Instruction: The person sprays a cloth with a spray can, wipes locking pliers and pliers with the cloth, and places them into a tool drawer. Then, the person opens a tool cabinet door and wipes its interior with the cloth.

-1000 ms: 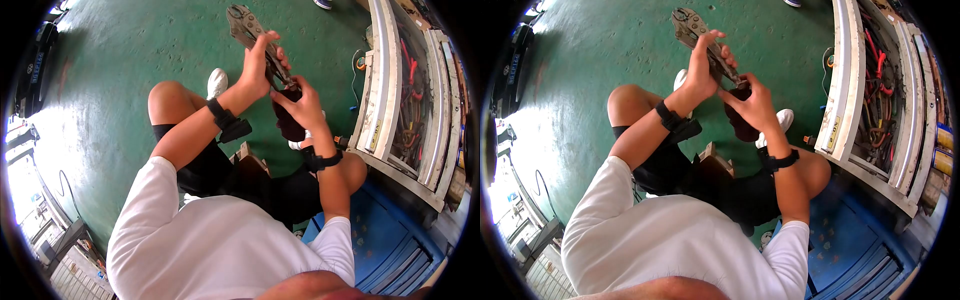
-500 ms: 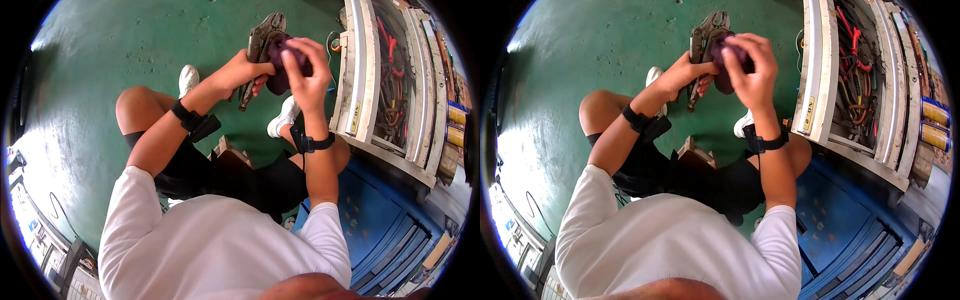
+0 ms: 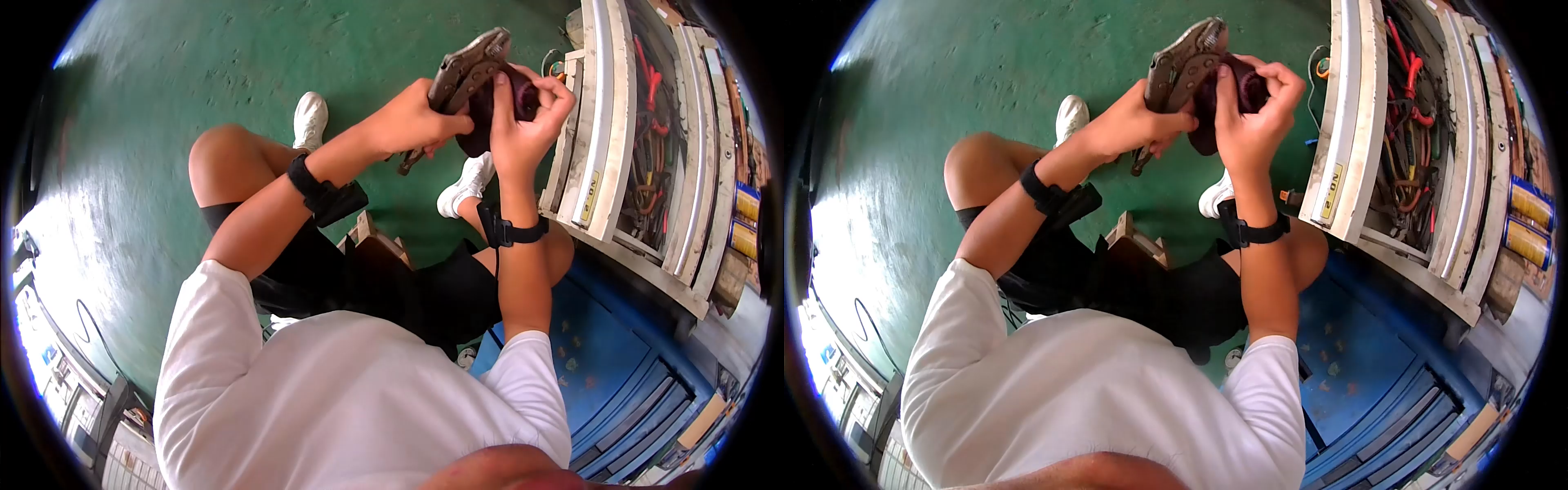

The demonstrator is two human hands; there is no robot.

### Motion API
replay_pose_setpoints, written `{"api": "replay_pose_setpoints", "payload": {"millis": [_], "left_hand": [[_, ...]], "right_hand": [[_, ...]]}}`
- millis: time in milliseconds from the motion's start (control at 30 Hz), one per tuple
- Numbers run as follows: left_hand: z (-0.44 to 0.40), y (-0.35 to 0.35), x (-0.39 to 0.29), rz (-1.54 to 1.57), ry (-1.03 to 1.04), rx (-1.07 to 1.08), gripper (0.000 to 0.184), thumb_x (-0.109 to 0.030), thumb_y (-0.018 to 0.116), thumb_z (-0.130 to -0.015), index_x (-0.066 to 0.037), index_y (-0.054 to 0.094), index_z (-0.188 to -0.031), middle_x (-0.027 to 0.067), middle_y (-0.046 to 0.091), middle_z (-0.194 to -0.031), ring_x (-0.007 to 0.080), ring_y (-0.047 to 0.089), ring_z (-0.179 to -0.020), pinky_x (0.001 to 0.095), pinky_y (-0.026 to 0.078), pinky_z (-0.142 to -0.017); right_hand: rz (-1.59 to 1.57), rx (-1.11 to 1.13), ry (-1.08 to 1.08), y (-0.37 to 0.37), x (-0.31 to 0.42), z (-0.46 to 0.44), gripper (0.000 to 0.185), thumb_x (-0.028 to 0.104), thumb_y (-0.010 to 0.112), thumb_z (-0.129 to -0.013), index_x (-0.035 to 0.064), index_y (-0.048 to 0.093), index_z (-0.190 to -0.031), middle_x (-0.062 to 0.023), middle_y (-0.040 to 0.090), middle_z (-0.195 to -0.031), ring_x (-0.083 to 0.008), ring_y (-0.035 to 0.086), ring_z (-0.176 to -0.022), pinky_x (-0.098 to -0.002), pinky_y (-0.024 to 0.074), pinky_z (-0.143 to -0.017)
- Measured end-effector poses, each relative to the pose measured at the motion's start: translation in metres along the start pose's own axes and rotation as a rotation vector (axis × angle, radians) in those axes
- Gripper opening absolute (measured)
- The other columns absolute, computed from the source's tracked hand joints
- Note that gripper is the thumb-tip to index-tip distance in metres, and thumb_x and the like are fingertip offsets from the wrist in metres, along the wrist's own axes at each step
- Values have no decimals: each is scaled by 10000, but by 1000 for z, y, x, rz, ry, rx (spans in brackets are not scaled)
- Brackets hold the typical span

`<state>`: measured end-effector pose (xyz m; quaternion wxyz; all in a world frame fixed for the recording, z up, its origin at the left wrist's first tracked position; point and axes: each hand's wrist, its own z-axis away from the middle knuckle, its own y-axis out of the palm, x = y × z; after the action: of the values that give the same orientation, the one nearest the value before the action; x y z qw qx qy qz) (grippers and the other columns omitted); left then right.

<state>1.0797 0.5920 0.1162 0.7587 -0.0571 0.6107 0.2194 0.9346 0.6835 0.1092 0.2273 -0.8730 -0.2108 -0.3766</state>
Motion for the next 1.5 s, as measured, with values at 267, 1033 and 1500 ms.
{"api": "replay_pose_setpoints", "payload": {"millis": [267,1033,1500], "left_hand": [[-2,-8,11,-316,40,-187,277,-237,722,-768,-51,517,-770,35,548,-625,136,532,-511,298,435,-475],[-3,-8,16,-396,-111,-107,370,-323,733,-759,3,574,-833,87,571,-667,210,586,-615,363,492,-593],[-2,-3,25,-692,49,-325,519,-168,700,-772,47,397,-1134,248,602,-814,466,614,-839,499,472,-718]], "right_hand": [[-90,44,31,5,-2,1,350,-3,690,-898,24,381,-1061,-223,654,-1037,-242,651,-976,-320,500,-883],[-210,-32,-56,6,11,5,350,37,764,-850,30,455,-1012,-173,666,-1046,-204,648,-924,-317,551,-804],[-93,-17,-46,0,7,2,341,16,747,-856,14,471,-1057,-153,691,-1007,-145,645,-852,-278,539,-783]]}}
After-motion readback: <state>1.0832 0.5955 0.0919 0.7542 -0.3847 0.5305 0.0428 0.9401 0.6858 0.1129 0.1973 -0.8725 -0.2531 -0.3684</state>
